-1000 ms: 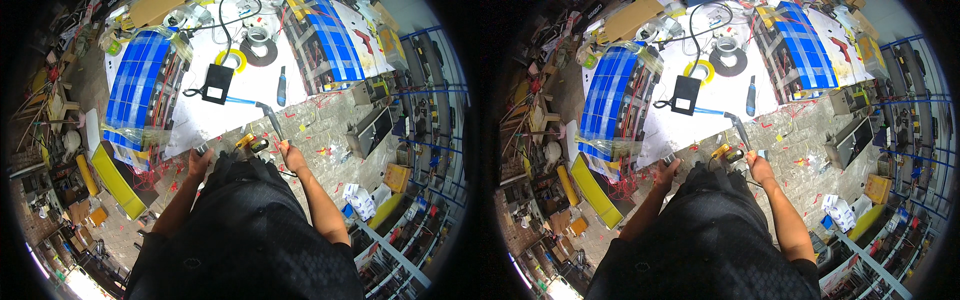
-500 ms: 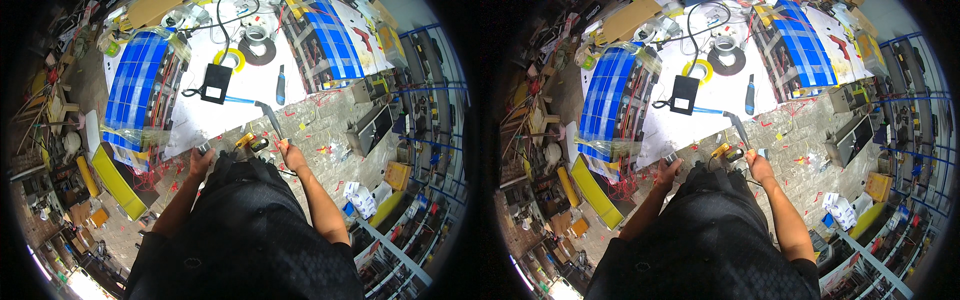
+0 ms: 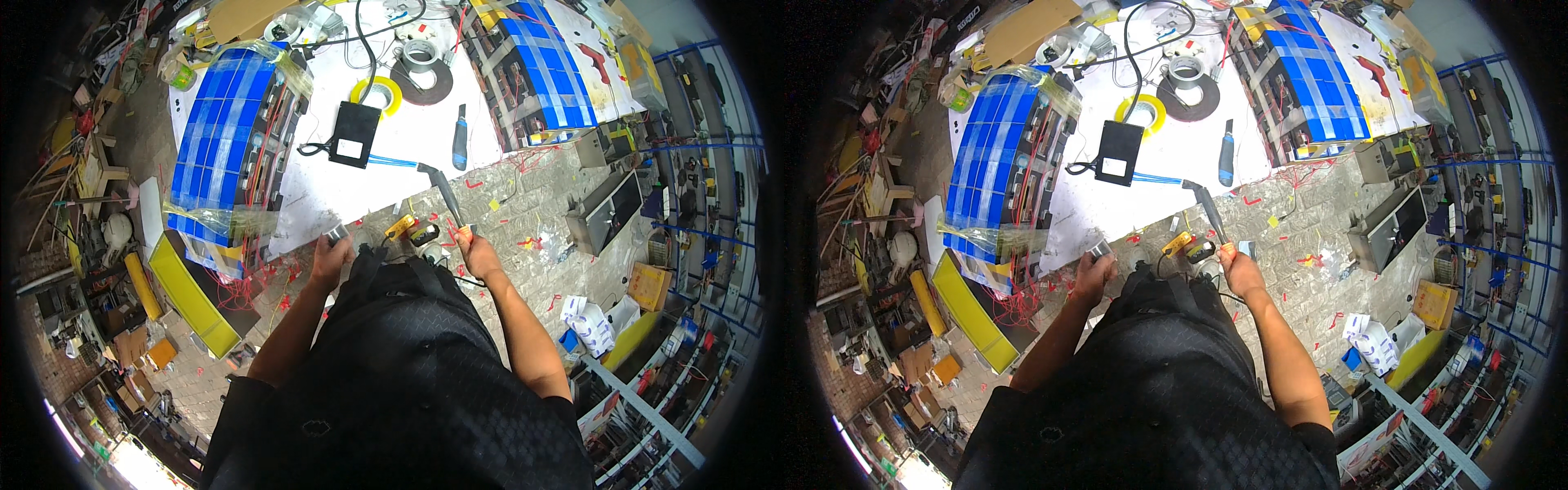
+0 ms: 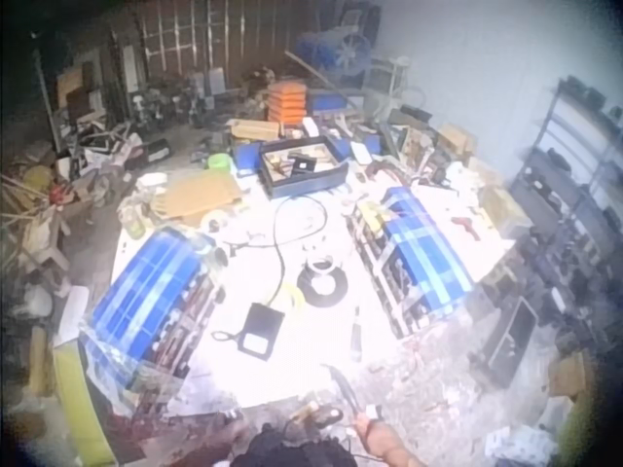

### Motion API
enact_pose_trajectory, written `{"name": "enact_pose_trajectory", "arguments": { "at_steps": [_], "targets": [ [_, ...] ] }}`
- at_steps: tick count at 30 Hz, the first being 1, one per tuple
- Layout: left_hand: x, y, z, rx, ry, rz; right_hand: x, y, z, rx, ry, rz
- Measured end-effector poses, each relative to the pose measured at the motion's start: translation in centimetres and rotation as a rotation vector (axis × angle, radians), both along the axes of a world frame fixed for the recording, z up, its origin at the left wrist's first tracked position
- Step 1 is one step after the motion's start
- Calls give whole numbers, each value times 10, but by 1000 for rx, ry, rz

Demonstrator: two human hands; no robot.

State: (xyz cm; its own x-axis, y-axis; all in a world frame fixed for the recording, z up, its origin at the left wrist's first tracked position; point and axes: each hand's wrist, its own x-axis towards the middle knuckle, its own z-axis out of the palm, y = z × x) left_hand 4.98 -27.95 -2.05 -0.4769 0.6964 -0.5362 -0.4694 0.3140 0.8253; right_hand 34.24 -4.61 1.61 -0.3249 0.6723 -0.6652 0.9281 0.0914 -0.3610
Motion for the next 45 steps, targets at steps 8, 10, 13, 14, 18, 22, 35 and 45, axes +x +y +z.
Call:
{"name": "enact_pose_trajectory", "arguments": {
  "at_steps": [8,10,13,14,18,22,35,45],
  "targets": [
    [0,9,-39,-16,-336,258,1,2,-2,10,13,-12],
    [3,9,-37,-44,-340,290,0,3,3,9,10,-14],
    [10,4,-34,-155,-289,331,-1,4,6,13,-4,-11],
    [12,1,-36,-200,-244,327,-2,4,6,16,-10,-9],
    [16,-7,-51,-271,-128,318,0,5,7,17,-14,5],
    [20,-23,-113,-333,102,501,-5,6,12,17,-12,27],
    [19,87,-24,-165,439,204,1,5,5,5,-11,-4],
    [19,163,-14,-224,592,152,-6,2,20,-11,-19,-19]
  ]
}}
